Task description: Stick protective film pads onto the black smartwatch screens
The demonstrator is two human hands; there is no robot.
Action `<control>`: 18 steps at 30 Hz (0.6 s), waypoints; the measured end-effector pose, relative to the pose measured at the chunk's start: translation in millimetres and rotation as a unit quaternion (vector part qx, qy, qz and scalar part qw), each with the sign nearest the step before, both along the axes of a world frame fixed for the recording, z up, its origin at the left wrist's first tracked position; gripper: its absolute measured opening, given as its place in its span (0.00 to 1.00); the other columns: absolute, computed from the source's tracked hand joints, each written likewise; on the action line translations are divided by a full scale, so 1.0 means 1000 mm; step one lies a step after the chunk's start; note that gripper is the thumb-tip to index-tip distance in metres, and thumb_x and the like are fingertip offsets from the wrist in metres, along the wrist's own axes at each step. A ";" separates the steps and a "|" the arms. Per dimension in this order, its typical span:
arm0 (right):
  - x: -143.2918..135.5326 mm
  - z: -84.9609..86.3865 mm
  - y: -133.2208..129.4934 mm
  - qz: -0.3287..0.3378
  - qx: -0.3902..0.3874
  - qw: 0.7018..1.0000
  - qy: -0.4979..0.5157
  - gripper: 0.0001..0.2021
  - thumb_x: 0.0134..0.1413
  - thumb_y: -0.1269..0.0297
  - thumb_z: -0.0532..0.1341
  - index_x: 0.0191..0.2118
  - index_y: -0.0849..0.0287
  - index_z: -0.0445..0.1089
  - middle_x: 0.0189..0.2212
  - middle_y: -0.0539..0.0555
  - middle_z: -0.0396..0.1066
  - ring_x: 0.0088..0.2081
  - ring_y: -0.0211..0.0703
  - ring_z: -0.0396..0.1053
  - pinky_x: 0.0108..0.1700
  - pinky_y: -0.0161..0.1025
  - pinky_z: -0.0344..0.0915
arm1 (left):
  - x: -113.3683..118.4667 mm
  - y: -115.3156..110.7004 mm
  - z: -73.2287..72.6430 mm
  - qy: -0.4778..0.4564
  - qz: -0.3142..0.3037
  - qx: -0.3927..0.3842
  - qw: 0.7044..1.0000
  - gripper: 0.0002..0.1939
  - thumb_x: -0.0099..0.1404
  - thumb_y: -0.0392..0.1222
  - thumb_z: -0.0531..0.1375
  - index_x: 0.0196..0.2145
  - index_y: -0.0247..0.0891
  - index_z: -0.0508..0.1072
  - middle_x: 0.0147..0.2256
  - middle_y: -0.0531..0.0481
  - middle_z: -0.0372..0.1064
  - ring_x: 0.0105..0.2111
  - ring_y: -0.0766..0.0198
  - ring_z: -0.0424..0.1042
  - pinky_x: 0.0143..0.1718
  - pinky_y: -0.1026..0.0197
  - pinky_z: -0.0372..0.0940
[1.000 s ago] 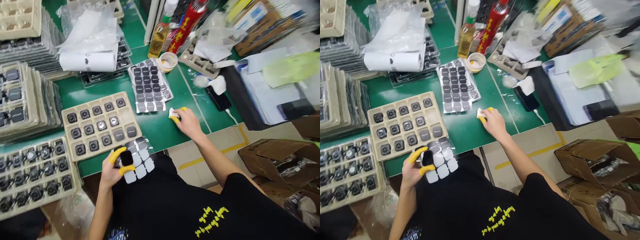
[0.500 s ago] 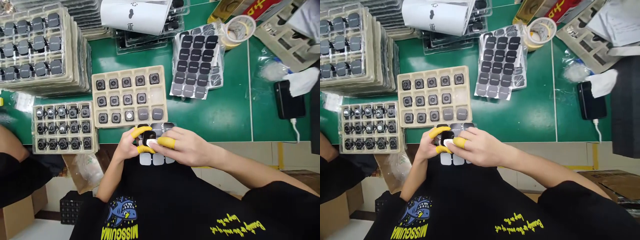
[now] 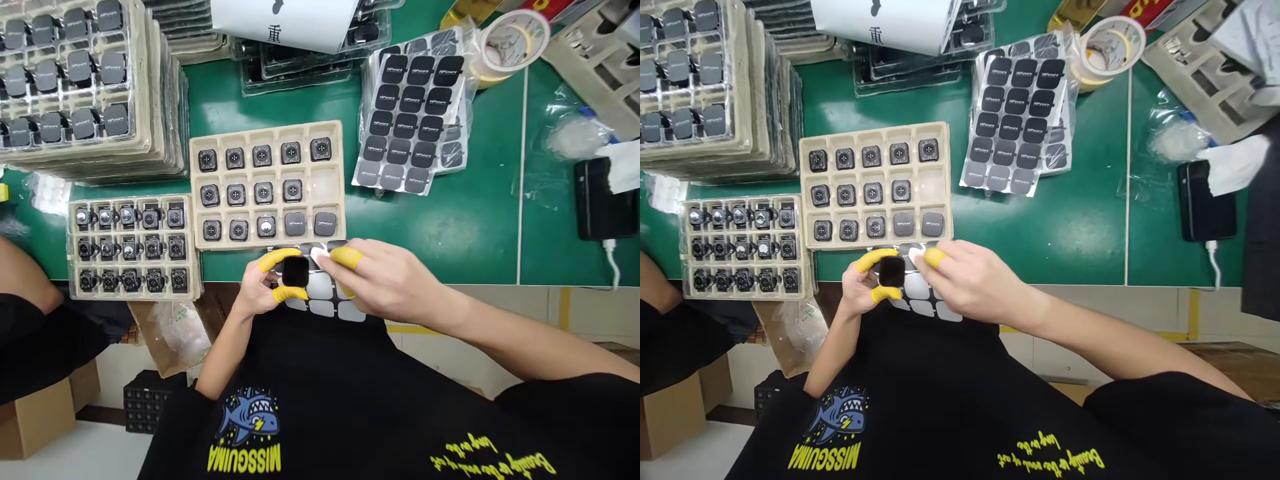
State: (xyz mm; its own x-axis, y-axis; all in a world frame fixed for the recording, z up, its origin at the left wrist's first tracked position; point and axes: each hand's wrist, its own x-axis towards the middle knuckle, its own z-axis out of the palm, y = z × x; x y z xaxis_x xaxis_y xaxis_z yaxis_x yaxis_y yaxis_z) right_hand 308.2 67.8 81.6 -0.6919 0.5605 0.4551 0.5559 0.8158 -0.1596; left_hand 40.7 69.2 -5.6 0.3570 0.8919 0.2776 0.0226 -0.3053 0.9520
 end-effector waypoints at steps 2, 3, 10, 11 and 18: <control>0.006 0.006 -0.002 -0.024 -0.031 0.999 0.034 0.26 0.72 0.78 0.58 0.70 0.58 0.73 0.34 0.55 0.77 0.34 0.50 0.71 0.33 0.48 0.67 | 0.000 0.002 0.003 -0.008 0.001 0.000 1.000 0.40 0.58 0.66 0.79 0.60 0.39 0.84 0.44 0.43 0.86 0.32 0.63 0.81 0.28 0.67 0.73; 0.008 0.009 -0.003 -0.033 -0.043 0.997 0.052 0.27 0.72 0.77 0.59 0.72 0.54 0.71 0.36 0.55 0.78 0.34 0.50 0.72 0.32 0.48 0.66 | 0.000 0.003 0.003 -0.012 -0.004 0.000 1.000 0.39 0.58 0.65 0.79 0.60 0.40 0.84 0.44 0.43 0.86 0.32 0.64 0.81 0.28 0.67 0.73; -0.004 0.010 0.005 0.037 -0.011 0.999 0.006 0.22 0.72 0.78 0.61 0.67 0.67 0.73 0.36 0.57 0.79 0.40 0.51 0.74 0.36 0.48 0.67 | -0.002 0.000 -0.002 0.007 -0.032 -0.006 0.999 0.42 0.57 0.68 0.79 0.62 0.40 0.82 0.42 0.45 0.84 0.32 0.64 0.78 0.30 0.65 0.73; -0.005 0.009 0.006 0.041 -0.012 0.999 0.003 0.21 0.72 0.78 0.61 0.67 0.65 0.73 0.37 0.56 0.79 0.40 0.50 0.73 0.37 0.47 0.67 | -0.004 -0.001 -0.002 0.010 -0.035 -0.012 0.999 0.42 0.58 0.69 0.78 0.62 0.40 0.82 0.43 0.44 0.83 0.33 0.63 0.79 0.30 0.65 0.73; -0.008 0.004 -0.003 0.137 -0.023 0.990 0.011 0.15 0.78 0.76 0.58 0.58 0.60 0.80 0.37 0.53 0.79 0.40 0.45 0.74 0.37 0.46 0.64 | -0.007 -0.002 0.004 0.002 -0.016 0.040 0.999 0.38 0.62 0.66 0.77 0.62 0.41 0.82 0.43 0.44 0.84 0.32 0.64 0.79 0.26 0.68 0.71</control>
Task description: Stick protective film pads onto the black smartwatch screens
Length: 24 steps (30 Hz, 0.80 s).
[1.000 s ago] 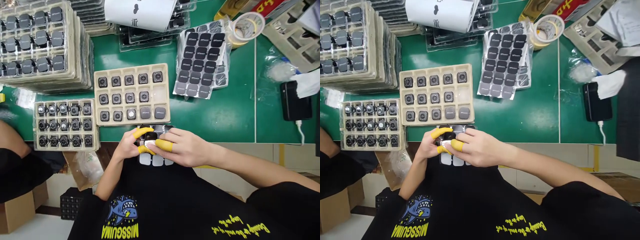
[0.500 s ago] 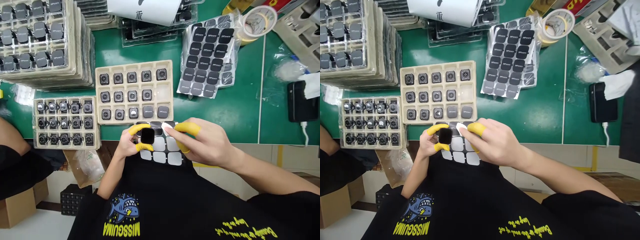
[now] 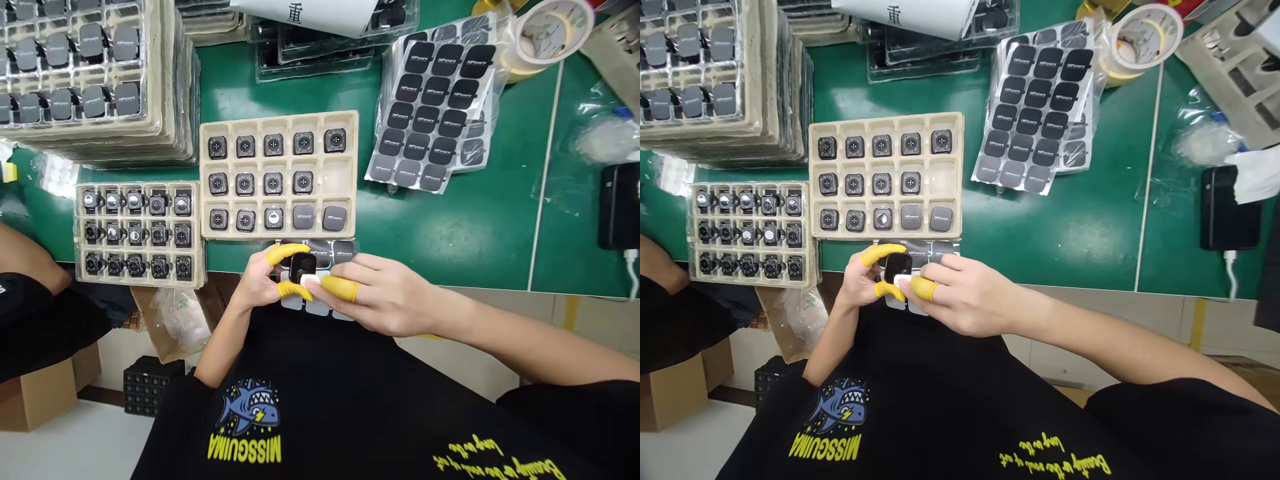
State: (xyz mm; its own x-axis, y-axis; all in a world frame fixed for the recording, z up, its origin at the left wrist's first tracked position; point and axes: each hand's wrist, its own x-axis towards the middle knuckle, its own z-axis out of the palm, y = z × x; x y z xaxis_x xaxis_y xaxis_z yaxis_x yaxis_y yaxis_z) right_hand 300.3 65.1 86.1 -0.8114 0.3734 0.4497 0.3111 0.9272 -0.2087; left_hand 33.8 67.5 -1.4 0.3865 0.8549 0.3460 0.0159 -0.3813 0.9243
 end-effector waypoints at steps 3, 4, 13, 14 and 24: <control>-0.006 -0.001 0.002 0.015 0.013 1.000 0.007 0.15 0.77 0.77 0.58 0.57 0.60 0.80 0.43 0.54 0.82 0.40 0.43 0.75 0.36 0.46 0.64 | -0.001 0.000 0.003 0.012 -0.022 0.002 1.000 0.34 0.66 0.61 0.76 0.63 0.42 0.81 0.48 0.42 0.86 0.35 0.63 0.81 0.28 0.67 0.73; -0.009 -0.002 0.004 0.013 0.019 1.000 0.007 0.15 0.77 0.77 0.58 0.57 0.59 0.80 0.44 0.53 0.82 0.41 0.43 0.75 0.36 0.45 0.63 | -0.001 -0.001 0.004 0.021 -0.031 0.000 0.999 0.32 0.69 0.60 0.75 0.64 0.42 0.81 0.48 0.41 0.86 0.36 0.62 0.82 0.30 0.66 0.74; 0.002 0.002 0.011 0.040 -0.006 0.999 -0.033 0.19 0.78 0.78 0.56 0.64 0.60 0.74 0.40 0.53 0.81 0.40 0.44 0.76 0.35 0.46 0.67 | -0.012 -0.003 0.001 0.030 0.021 -0.006 0.999 0.40 0.61 0.72 0.74 0.59 0.39 0.84 0.38 0.46 0.83 0.29 0.64 0.78 0.27 0.65 0.72; 0.006 0.004 0.011 0.037 -0.008 0.999 -0.036 0.20 0.78 0.78 0.55 0.66 0.59 0.74 0.38 0.52 0.80 0.39 0.45 0.76 0.35 0.47 0.67 | -0.014 -0.003 0.001 0.030 0.031 -0.013 0.999 0.42 0.59 0.74 0.74 0.58 0.39 0.85 0.37 0.47 0.82 0.29 0.64 0.78 0.27 0.65 0.71; -0.004 0.017 0.007 0.014 0.016 1.000 0.003 0.20 0.74 0.79 0.62 0.66 0.60 0.74 0.38 0.52 0.80 0.40 0.44 0.77 0.34 0.47 0.66 | -0.008 -0.001 0.004 -0.009 0.002 -0.033 0.999 0.43 0.58 0.74 0.74 0.60 0.41 0.84 0.43 0.44 0.85 0.34 0.61 0.82 0.33 0.63 0.76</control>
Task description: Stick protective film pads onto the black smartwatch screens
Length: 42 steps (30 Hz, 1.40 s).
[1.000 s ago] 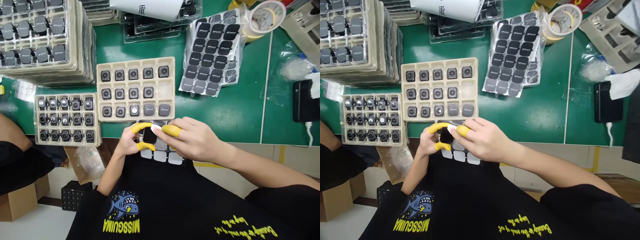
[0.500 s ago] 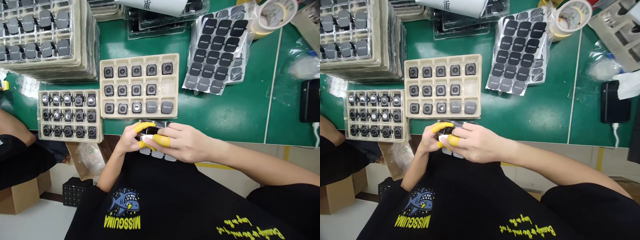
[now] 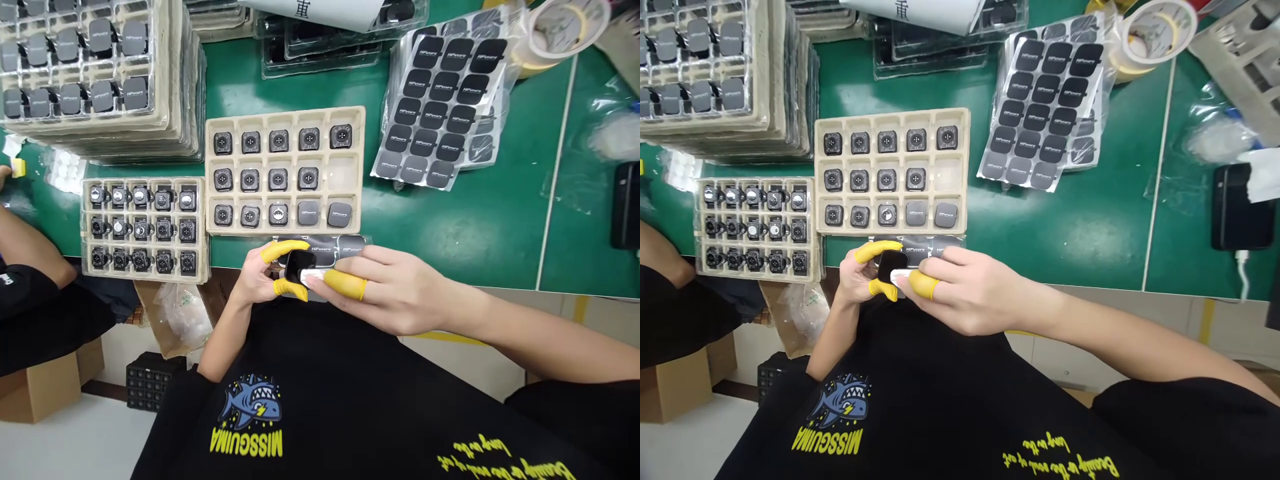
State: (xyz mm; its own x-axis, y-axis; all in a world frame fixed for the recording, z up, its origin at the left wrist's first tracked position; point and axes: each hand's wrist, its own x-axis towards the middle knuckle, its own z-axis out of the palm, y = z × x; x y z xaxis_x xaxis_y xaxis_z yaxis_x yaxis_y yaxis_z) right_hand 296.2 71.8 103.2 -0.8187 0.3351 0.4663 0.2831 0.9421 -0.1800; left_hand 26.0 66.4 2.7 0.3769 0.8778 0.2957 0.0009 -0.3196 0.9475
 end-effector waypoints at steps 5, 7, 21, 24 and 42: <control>-0.015 -0.005 -0.001 0.006 0.031 0.999 -0.007 0.13 0.79 0.74 0.58 0.53 0.58 0.80 0.44 0.53 0.83 0.40 0.41 0.75 0.35 0.46 0.64 | 0.002 -0.003 0.001 0.017 -0.013 0.036 0.999 0.36 0.68 0.69 0.71 0.60 0.40 0.83 0.44 0.42 0.86 0.33 0.61 0.82 0.34 0.62 0.77; -0.021 -0.006 0.000 -0.003 0.034 0.999 -0.004 0.11 0.80 0.72 0.59 0.53 0.60 0.81 0.43 0.53 0.83 0.40 0.41 0.74 0.35 0.46 0.63 | 0.004 -0.003 0.003 0.024 -0.015 0.055 0.998 0.31 0.71 0.64 0.71 0.61 0.40 0.83 0.44 0.43 0.86 0.35 0.60 0.83 0.37 0.62 0.77; 0.006 0.008 0.003 -0.011 -0.002 1.000 0.001 0.13 0.74 0.80 0.61 0.58 0.68 0.77 0.37 0.54 0.76 0.39 0.45 0.73 0.35 0.45 0.64 | -0.010 -0.002 0.002 -0.007 0.032 -0.007 0.999 0.40 0.55 0.70 0.78 0.57 0.41 0.87 0.34 0.49 0.82 0.25 0.68 0.74 0.25 0.66 0.70; 0.000 0.006 0.002 0.010 -0.002 1.000 -0.001 0.13 0.73 0.81 0.61 0.57 0.68 0.78 0.37 0.54 0.77 0.39 0.44 0.73 0.35 0.45 0.63 | -0.005 0.000 0.004 -0.018 0.026 0.014 0.999 0.42 0.54 0.73 0.76 0.56 0.41 0.87 0.38 0.46 0.85 0.27 0.66 0.77 0.26 0.66 0.71; 0.004 -0.004 0.013 -0.105 0.078 0.991 -0.027 0.15 0.72 0.80 0.60 0.56 0.65 0.80 0.37 0.57 0.78 0.38 0.47 0.71 0.35 0.45 0.64 | -0.002 -0.001 0.001 -0.073 0.057 -0.037 0.995 0.41 0.49 0.66 0.82 0.56 0.42 0.87 0.38 0.48 0.86 0.33 0.60 0.83 0.35 0.63 0.77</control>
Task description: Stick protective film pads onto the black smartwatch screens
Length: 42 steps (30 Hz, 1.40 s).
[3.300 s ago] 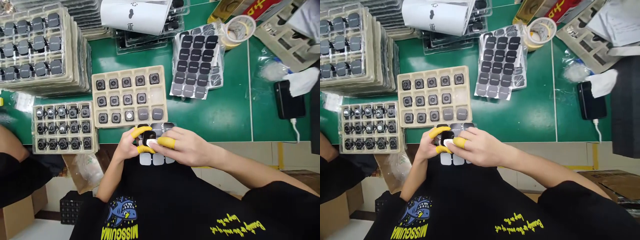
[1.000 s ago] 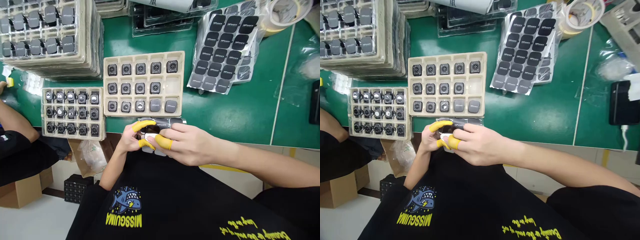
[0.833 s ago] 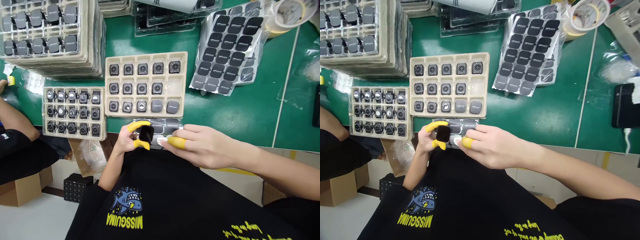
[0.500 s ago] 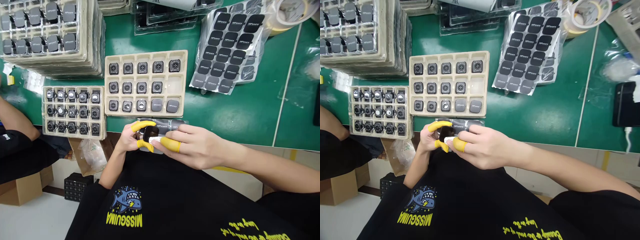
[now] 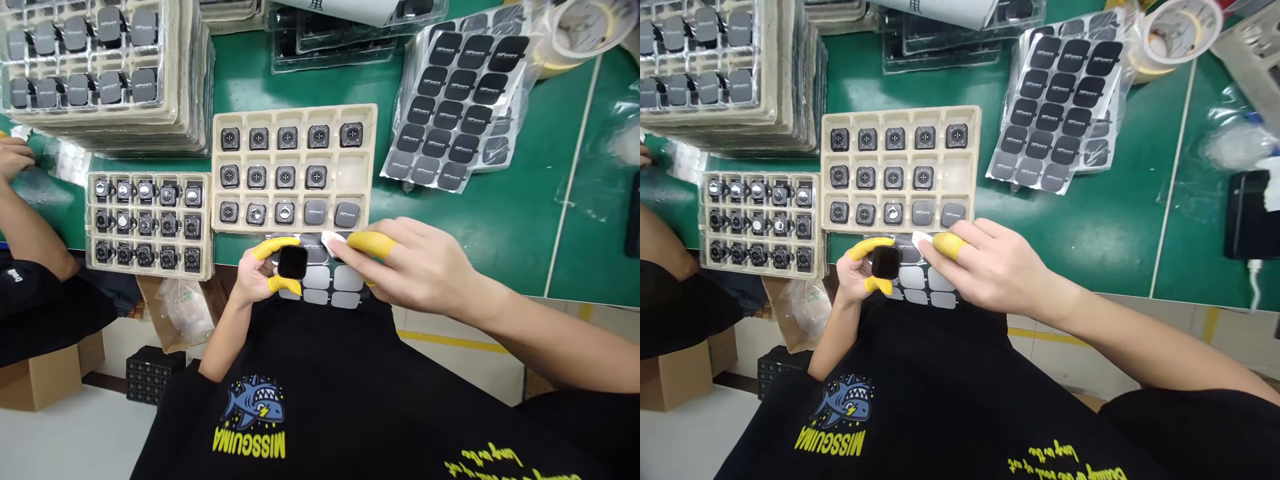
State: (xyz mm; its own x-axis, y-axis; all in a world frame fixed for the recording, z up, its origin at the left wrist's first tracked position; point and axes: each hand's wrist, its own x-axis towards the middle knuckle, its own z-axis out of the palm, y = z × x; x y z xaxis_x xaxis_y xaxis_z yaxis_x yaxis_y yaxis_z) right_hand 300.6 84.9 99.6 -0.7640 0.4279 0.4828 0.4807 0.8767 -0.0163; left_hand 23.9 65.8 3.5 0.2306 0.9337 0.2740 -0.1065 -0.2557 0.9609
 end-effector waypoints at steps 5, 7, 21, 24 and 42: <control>-0.004 0.015 -0.015 0.046 -0.048 0.998 0.010 0.14 0.72 0.79 0.62 0.55 0.62 0.81 0.38 0.55 0.77 0.41 0.47 0.73 0.37 0.46 0.64 | 0.000 0.000 0.001 0.008 -0.024 0.001 1.000 0.41 0.51 0.68 0.80 0.57 0.42 0.87 0.39 0.48 0.85 0.30 0.63 0.81 0.31 0.64 0.74; -0.011 0.016 -0.018 0.067 -0.052 0.996 0.004 0.13 0.74 0.78 0.61 0.55 0.63 0.81 0.36 0.54 0.76 0.40 0.45 0.72 0.37 0.45 0.63 | 0.000 0.000 0.001 0.018 -0.028 0.001 0.999 0.43 0.50 0.70 0.79 0.57 0.41 0.87 0.40 0.46 0.86 0.32 0.61 0.83 0.31 0.64 0.75; -0.024 -0.004 -0.007 0.027 -0.014 1.000 -0.003 0.14 0.70 0.80 0.62 0.56 0.72 0.80 0.36 0.58 0.79 0.38 0.47 0.71 0.35 0.46 0.63 | 0.002 -0.006 -0.004 -0.009 0.011 0.008 1.000 0.39 0.52 0.66 0.81 0.55 0.41 0.88 0.37 0.48 0.86 0.31 0.62 0.82 0.32 0.65 0.75; -0.014 0.000 -0.003 -0.001 -0.016 1.000 0.008 0.17 0.70 0.81 0.60 0.59 0.72 0.78 0.34 0.57 0.78 0.39 0.49 0.71 0.35 0.45 0.63 | 0.001 -0.007 -0.005 -0.008 0.015 -0.032 0.999 0.41 0.48 0.68 0.82 0.53 0.39 0.88 0.38 0.45 0.86 0.33 0.60 0.83 0.33 0.64 0.77; -0.031 -0.006 -0.016 0.125 -0.068 0.990 0.020 0.11 0.79 0.74 0.59 0.53 0.64 0.80 0.45 0.56 0.82 0.39 0.41 0.73 0.35 0.45 0.62 | 0.000 -0.017 -0.007 0.014 0.020 -0.035 0.999 0.44 0.48 0.77 0.77 0.49 0.38 0.89 0.39 0.43 0.87 0.36 0.55 0.86 0.39 0.59 0.80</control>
